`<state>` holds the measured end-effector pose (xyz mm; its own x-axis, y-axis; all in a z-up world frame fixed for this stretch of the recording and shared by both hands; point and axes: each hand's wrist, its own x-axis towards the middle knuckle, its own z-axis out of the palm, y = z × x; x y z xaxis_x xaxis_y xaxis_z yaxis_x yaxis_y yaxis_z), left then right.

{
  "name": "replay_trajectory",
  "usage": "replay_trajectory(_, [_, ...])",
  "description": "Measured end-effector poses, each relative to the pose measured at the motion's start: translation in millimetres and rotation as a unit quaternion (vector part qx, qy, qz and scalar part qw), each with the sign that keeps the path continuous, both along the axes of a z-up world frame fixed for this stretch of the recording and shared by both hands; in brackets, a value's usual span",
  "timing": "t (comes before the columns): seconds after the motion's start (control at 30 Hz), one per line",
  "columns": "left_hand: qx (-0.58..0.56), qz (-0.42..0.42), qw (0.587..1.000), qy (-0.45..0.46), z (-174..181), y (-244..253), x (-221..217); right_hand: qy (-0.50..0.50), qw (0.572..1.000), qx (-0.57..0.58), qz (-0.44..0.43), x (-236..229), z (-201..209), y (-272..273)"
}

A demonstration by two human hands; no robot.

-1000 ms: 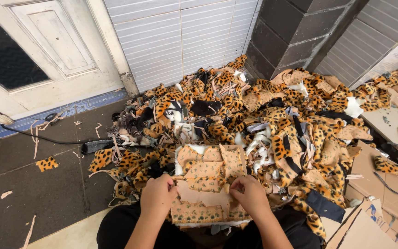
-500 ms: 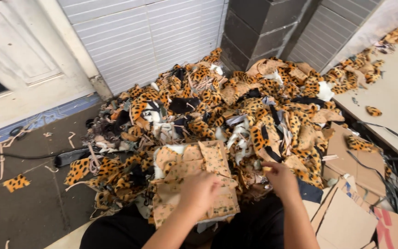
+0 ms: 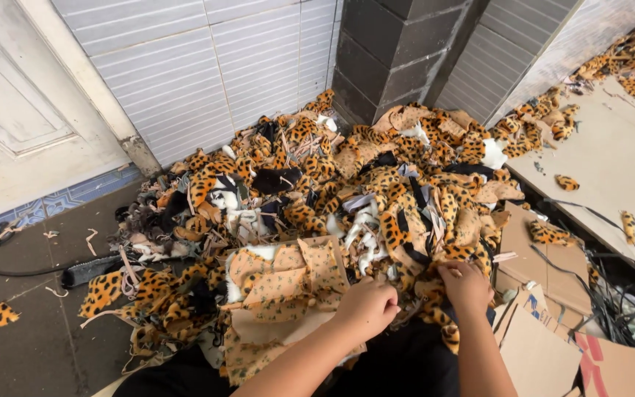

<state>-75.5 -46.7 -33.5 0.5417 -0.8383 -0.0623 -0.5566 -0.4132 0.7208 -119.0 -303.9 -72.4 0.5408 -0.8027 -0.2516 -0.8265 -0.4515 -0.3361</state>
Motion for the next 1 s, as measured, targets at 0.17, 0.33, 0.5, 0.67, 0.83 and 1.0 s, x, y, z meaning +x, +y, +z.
replay_trajectory(0.17, [-0.012,0.056,0.997,0.046,18.7,6.0,2.3,-0.270,0.941,0.195,-0.067,-8.9,59.8,22.1])
replay_trajectory(0.33, [-0.025,0.090,0.993,0.068,30.5,6.8,0.8,-0.484,0.790,0.376,-0.006,0.6,59.3,6.8])
replay_trajectory(0.5, [-0.011,0.081,0.993,0.088,24.9,14.1,0.5,-0.029,0.991,0.114,0.060,1.8,44.8,3.8])
replay_trajectory(0.67, [0.015,0.057,0.992,0.111,27.5,16.9,1.6,0.150,0.983,0.034,0.100,-9.8,26.0,13.5])
replay_trajectory(0.83, [-0.017,0.071,0.993,0.095,36.2,13.0,-0.2,-0.042,0.990,0.134,0.021,-9.5,43.4,20.4])
replay_trajectory(1.0, [-0.068,0.108,0.990,0.059,28.2,0.5,-6.9,-0.416,0.852,0.318,0.020,-10.1,34.7,12.8])
